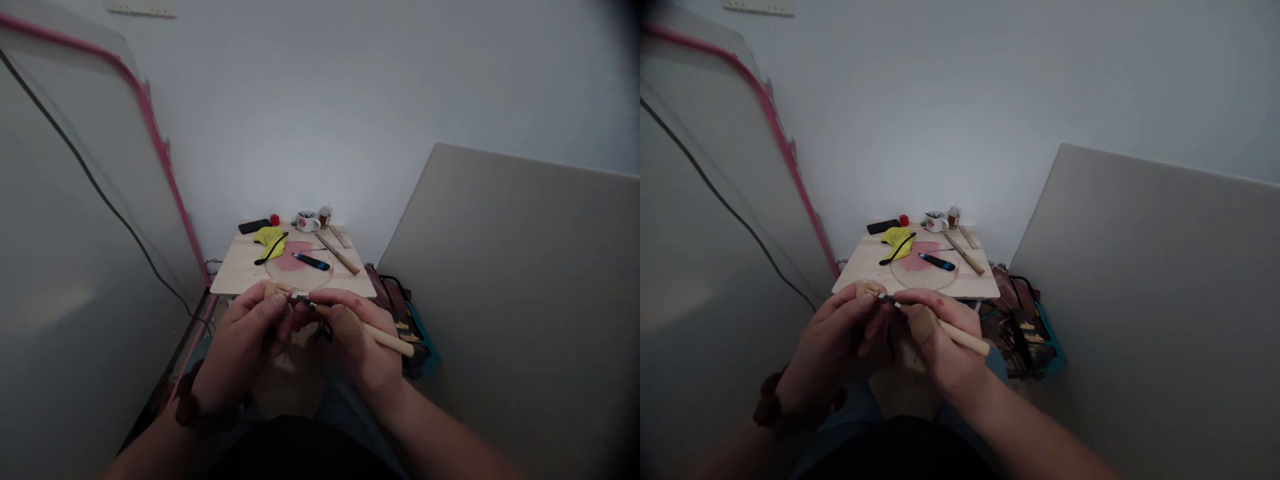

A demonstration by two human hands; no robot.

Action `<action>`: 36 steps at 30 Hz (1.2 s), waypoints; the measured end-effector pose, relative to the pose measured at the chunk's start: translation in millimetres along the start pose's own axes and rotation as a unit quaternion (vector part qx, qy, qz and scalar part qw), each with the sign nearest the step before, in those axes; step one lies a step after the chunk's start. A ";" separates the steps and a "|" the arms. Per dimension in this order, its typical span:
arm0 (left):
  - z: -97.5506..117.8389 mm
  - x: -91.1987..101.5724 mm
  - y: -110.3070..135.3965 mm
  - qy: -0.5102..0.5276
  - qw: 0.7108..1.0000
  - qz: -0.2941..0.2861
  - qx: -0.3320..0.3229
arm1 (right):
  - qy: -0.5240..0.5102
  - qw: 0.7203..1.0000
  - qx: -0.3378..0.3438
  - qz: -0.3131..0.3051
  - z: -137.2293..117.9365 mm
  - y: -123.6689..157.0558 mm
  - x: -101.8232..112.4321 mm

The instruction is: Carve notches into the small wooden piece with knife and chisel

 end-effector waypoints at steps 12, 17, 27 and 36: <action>-5.2 3.3 -0.1 -0.012 1.000 0.008 0.020 | 0.022 1.000 -0.006 -0.017 4.4 0.1 -1.5; -5.2 4.1 -1.3 -0.015 1.000 0.008 0.015 | 0.006 1.000 -0.027 -0.015 9.3 1.6 -0.7; -4.5 3.9 -1.7 -0.040 0.999 0.013 0.011 | 0.014 0.999 -0.026 -0.016 8.4 0.7 -0.9; -14.8 12.6 -3.4 -0.026 0.998 0.026 0.041 | 0.036 0.999 -0.010 0.007 7.1 -0.2 0.6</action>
Point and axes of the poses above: each hand's wrist, its own y-axis away from the middle knuckle, its own x-axis out of the back of the hand, z = x × y, the point moved 7 cm from there along -y, towards the middle knuckle, and after that the axes turned 3 degrees about z, right-handed, at the moved point
